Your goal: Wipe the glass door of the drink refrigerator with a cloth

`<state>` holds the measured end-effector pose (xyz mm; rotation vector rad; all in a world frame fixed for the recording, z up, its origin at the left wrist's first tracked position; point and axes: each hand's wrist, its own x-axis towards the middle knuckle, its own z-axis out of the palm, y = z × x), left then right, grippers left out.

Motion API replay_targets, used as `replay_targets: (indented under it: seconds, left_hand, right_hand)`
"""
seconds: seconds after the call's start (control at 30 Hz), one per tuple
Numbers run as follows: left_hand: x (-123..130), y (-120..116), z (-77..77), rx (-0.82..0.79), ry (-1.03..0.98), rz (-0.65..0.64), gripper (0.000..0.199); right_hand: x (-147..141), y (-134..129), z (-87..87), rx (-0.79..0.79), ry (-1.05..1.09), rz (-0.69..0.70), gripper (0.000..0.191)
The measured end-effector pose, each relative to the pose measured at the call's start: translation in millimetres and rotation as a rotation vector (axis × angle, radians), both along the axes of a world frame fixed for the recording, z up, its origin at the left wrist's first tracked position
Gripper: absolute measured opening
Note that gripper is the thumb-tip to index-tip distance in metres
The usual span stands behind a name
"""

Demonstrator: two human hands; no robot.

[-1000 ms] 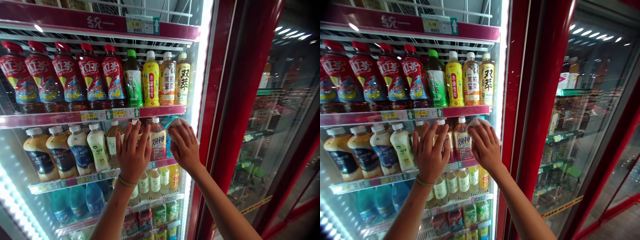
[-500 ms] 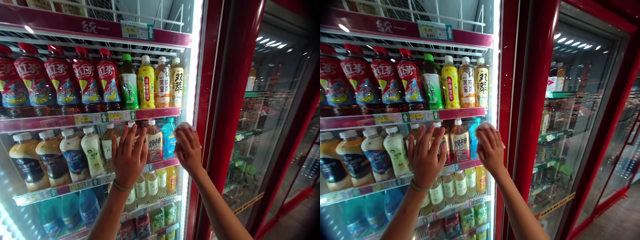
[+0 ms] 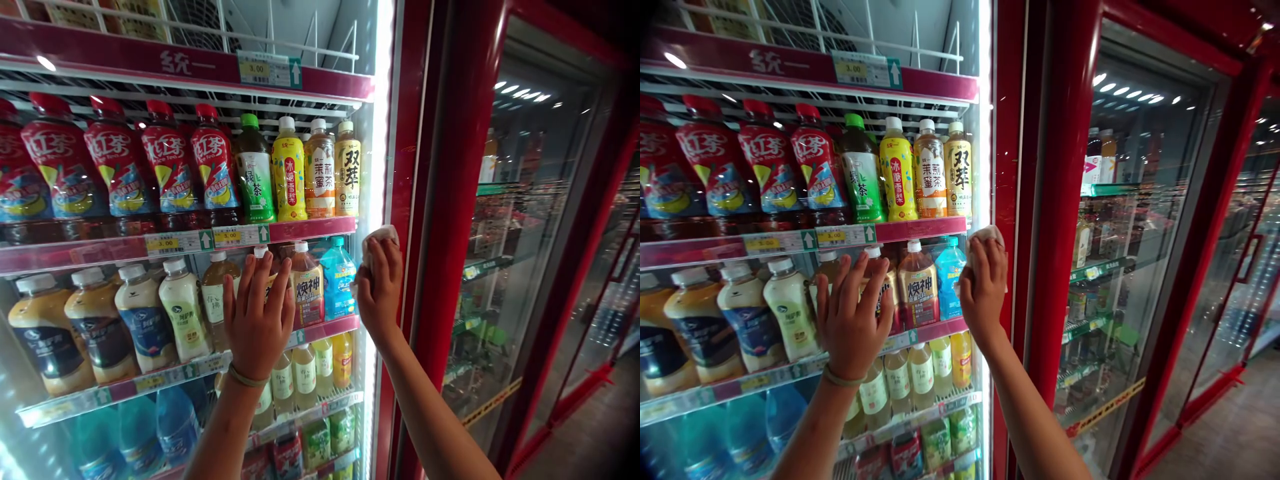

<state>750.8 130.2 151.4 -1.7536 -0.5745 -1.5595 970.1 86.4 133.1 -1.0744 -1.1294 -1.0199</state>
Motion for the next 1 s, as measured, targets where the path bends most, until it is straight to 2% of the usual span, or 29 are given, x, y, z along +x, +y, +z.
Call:
replay_targets:
  seconds: [0.1,0.17,0.23,0.3,0.37,0.53,0.57,0.7,0.73,0.87,0.9,1.0]
  left_hand:
    - [-1.0,0.3,-0.4,0.008,0.002,-0.008,0.066]
    - [-1.8,0.5,-0.7,0.013,0.004,-0.011,0.064]
    - [-2.1,0.8,-1.1,0.017,0.002,-0.016,0.062]
    - [-1.9,0.9,-1.4,0.015,-0.005,-0.023,0.062]
    - [-1.6,1.0,-1.7,0.007,-0.005,-0.019,0.064]
    - [-2.3,0.9,-1.7,0.018,0.005,-0.007,0.062]
    - [-2.5,0.9,-1.8,0.019,0.006,-0.010,0.062]
    - [-2.7,0.7,-2.3,0.010,0.007,-0.019,0.063]
    - [-2.7,0.6,-2.4,0.011,0.006,-0.021,0.064]
    - [-2.9,0.2,-2.0,0.017,0.008,-0.013,0.062]
    - [-2.9,0.2,-1.9,0.018,0.010,-0.010,0.061]
    - [-2.9,0.1,-1.5,0.026,0.012,-0.006,0.060]
  right_hand:
    - [-12.9,1.2,1.7,-0.134,-0.209,0.001,0.080]
    - [-12.1,0.4,-3.6,-0.154,-0.321,0.009,0.080]
    - [-2.5,-0.5,-9.7,-0.069,-0.241,0.009,0.077]
    - [6.9,-0.8,-11.7,0.021,-0.039,0.003,0.074]
    - [7.9,-0.7,-8.7,0.032,0.069,0.004,0.074]
    - [-5.6,-0.6,-3.0,-0.154,-0.339,0.028,0.078]
    - [-5.0,-0.2,-4.9,-0.137,-0.322,0.016,0.077]
    - [-0.9,3.1,-16.8,0.026,0.052,-0.033,0.074]
    - [-2.2,3.6,-18.8,0.013,0.044,-0.028,0.075]
    - [-8.0,3.0,-18.8,-0.158,-0.285,-0.010,0.078]
    - [-7.4,2.5,-18.3,-0.148,-0.268,-0.021,0.077]
    - [-4.7,1.7,-20.7,-0.008,0.004,-0.069,0.074]
